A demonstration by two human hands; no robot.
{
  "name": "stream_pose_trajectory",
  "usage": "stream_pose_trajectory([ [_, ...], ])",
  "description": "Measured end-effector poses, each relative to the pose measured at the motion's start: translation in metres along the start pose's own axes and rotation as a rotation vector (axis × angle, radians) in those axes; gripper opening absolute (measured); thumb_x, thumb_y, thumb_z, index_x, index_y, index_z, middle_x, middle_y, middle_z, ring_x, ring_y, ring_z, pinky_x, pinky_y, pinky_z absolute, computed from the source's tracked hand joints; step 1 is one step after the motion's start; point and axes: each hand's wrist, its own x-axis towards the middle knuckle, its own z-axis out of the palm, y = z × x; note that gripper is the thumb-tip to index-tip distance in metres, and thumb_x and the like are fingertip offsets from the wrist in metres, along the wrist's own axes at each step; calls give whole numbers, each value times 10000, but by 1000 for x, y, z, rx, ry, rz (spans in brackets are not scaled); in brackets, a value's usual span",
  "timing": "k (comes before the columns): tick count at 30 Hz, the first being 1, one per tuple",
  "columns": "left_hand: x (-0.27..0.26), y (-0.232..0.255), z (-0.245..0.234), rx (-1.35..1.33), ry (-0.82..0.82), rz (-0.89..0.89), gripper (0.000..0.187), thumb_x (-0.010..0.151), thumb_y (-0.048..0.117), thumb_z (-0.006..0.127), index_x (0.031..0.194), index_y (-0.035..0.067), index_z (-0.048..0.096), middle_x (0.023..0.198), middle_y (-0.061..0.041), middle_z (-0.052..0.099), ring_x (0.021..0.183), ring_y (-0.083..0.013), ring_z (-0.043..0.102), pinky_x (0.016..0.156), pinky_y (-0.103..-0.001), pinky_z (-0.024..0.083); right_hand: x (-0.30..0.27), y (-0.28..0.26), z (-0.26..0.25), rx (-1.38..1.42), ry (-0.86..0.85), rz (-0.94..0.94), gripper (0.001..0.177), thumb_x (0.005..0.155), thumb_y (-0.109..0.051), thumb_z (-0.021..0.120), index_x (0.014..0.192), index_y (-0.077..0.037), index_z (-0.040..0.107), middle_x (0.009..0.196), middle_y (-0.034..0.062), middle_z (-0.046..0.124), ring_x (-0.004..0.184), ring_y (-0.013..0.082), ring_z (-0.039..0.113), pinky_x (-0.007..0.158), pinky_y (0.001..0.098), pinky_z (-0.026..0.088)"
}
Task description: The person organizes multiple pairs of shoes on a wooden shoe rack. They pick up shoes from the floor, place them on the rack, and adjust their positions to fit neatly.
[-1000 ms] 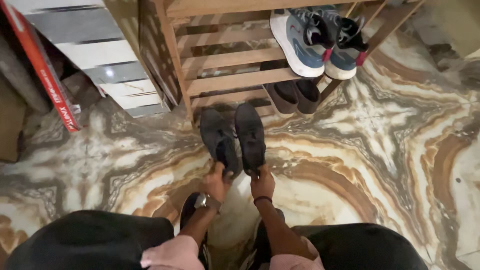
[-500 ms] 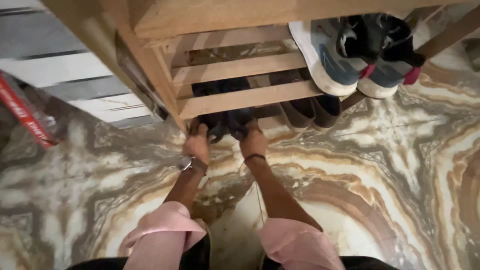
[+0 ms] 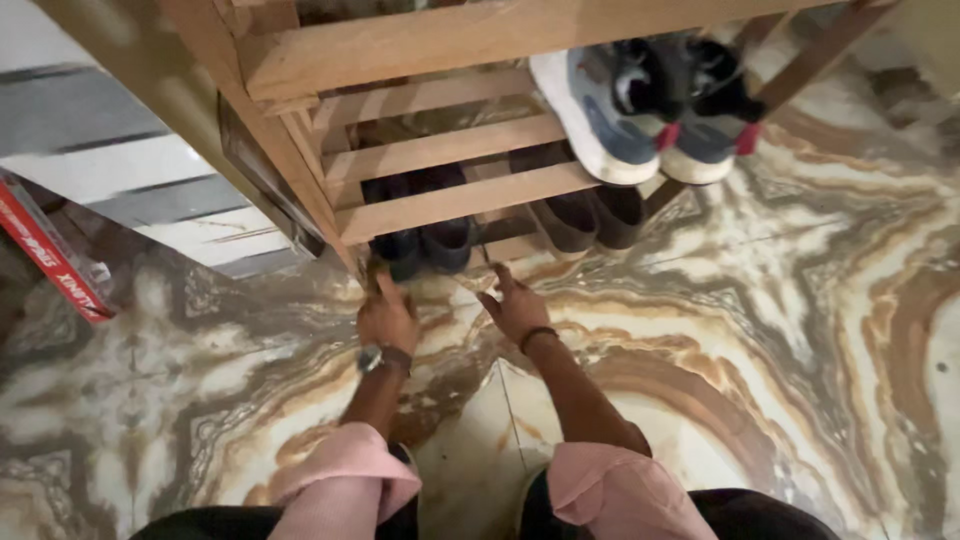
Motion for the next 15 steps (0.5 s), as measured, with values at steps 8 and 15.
stream_pose_trajectory([
  [8,0,105,-65,90,-475,329,486,902,362,700,1290,82,615,1129,-225,719,1039,-383,716,877,-502,572,-20,29,-103,-295,-218,-9,580,938,-499,647,1360,-112,560,1122,242,716,1049,429,687,884,530,541],
  [15,7,224,-170,-80,-414,603,375,867,327,716,1144,76,681,1086,-218,726,1063,-401,689,918,-508,547,-23,-15,-233,-312,12,-65,445,918,-475,642,1195,-130,689,1027,246,732,991,441,695,874,539,544],
])
